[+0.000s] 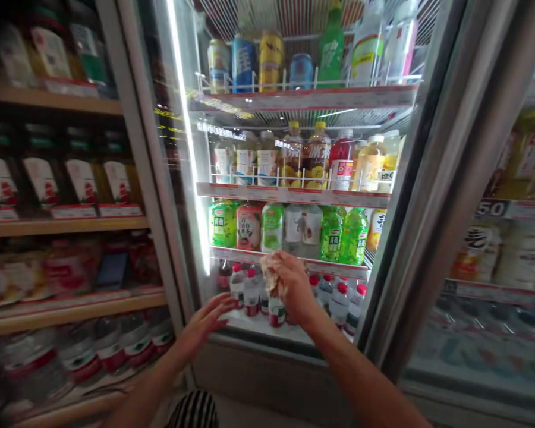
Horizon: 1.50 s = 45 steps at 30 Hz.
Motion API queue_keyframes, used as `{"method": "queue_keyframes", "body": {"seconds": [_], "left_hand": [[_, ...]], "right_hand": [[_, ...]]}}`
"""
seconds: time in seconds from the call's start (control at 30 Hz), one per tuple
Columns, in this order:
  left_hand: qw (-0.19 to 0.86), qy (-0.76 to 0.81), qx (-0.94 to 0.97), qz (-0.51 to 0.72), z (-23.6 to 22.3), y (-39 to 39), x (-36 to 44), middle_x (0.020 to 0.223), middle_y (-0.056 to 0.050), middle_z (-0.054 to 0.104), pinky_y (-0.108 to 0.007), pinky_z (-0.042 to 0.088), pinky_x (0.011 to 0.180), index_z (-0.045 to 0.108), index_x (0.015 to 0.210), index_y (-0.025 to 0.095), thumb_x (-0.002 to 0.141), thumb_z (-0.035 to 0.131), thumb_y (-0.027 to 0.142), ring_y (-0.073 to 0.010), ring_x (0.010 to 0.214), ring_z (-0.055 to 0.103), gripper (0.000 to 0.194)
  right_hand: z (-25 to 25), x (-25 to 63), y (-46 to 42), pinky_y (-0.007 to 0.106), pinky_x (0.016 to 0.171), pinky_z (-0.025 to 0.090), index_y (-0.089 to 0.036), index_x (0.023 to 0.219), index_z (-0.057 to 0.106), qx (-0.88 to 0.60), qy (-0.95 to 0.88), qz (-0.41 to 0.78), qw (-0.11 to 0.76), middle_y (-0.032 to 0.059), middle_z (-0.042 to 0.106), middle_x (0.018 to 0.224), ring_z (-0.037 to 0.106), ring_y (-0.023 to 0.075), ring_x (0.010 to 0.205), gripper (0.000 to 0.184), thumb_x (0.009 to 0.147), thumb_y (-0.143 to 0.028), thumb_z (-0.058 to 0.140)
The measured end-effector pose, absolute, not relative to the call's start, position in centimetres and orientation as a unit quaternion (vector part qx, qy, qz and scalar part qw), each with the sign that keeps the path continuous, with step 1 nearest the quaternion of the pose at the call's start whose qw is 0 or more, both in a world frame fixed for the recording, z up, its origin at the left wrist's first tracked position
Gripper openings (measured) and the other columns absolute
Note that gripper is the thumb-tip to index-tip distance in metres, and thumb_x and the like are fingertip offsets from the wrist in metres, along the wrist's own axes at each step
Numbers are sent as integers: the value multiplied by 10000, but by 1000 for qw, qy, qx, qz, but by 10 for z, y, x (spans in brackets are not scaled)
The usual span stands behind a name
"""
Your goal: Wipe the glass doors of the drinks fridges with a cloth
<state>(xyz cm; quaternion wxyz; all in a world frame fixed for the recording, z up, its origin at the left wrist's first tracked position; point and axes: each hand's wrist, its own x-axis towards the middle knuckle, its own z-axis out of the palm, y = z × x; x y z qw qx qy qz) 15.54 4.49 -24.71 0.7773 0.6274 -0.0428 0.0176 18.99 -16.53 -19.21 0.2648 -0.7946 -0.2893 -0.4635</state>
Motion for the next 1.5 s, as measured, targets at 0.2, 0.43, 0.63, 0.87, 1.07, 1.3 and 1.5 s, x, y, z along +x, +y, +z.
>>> {"method": "queue_keyframes", "body": {"seconds": [0.2,0.43,0.63,0.87,1.07,1.3,1.5], "left_hand": [[923,-65,377,-29,-239,-34,160,1020,-34,671,-286,446,925,653,952,186,609,758,400,-178,1038,587,417],[879,-142,450,-62,-186,-40,197,921,-51,674,-325,504,827,647,982,178,760,587,396,-180,901,631,316],[454,-228,788,348,-173,9,230,1165,-98,572,-417,369,1032,563,1114,156,757,514,131,-215,1147,494,362],[218,-290,836,411,-272,22,220,1355,-130,435,-430,359,1055,451,1240,148,780,462,101,-235,1275,389,462],[338,-217,765,503,-258,-6,219,1307,-134,468,-431,356,1050,434,1244,173,825,455,156,-217,1252,416,419],[457,-257,708,473,-244,-82,213,1397,-167,326,-425,334,1068,420,1229,159,896,383,220,-218,1330,309,341],[435,-254,660,558,-217,-122,234,1335,-175,379,-436,336,1059,427,1179,148,877,421,233,-227,1305,328,314]], "right_hand": [[-258,170,-111,445,952,475,-226,1224,536,-801,-267,-402,354,96,591,1218,552,211,1135,462,797,-112,403],[-210,203,-154,493,1017,397,-308,1400,298,-748,-282,-565,202,88,435,1382,403,236,1281,582,857,-132,411],[-141,259,-193,510,1078,300,-232,1362,382,-664,-216,-711,83,91,414,1410,306,248,1347,526,848,-145,448],[-259,239,-189,432,1080,329,-251,1293,472,-782,-437,-443,-29,42,528,1320,339,182,1334,476,843,-110,407],[-183,245,-229,528,1130,203,-244,1348,406,-771,-240,-580,103,49,440,1395,209,215,1388,492,876,-115,357],[-228,229,-213,460,1096,334,-170,1285,483,-804,-376,-456,59,95,464,1372,270,210,1366,426,871,-132,389],[-222,217,-266,487,1106,282,-241,1115,604,-789,-446,-421,-40,38,597,1231,353,195,1326,374,812,-104,433]]}}
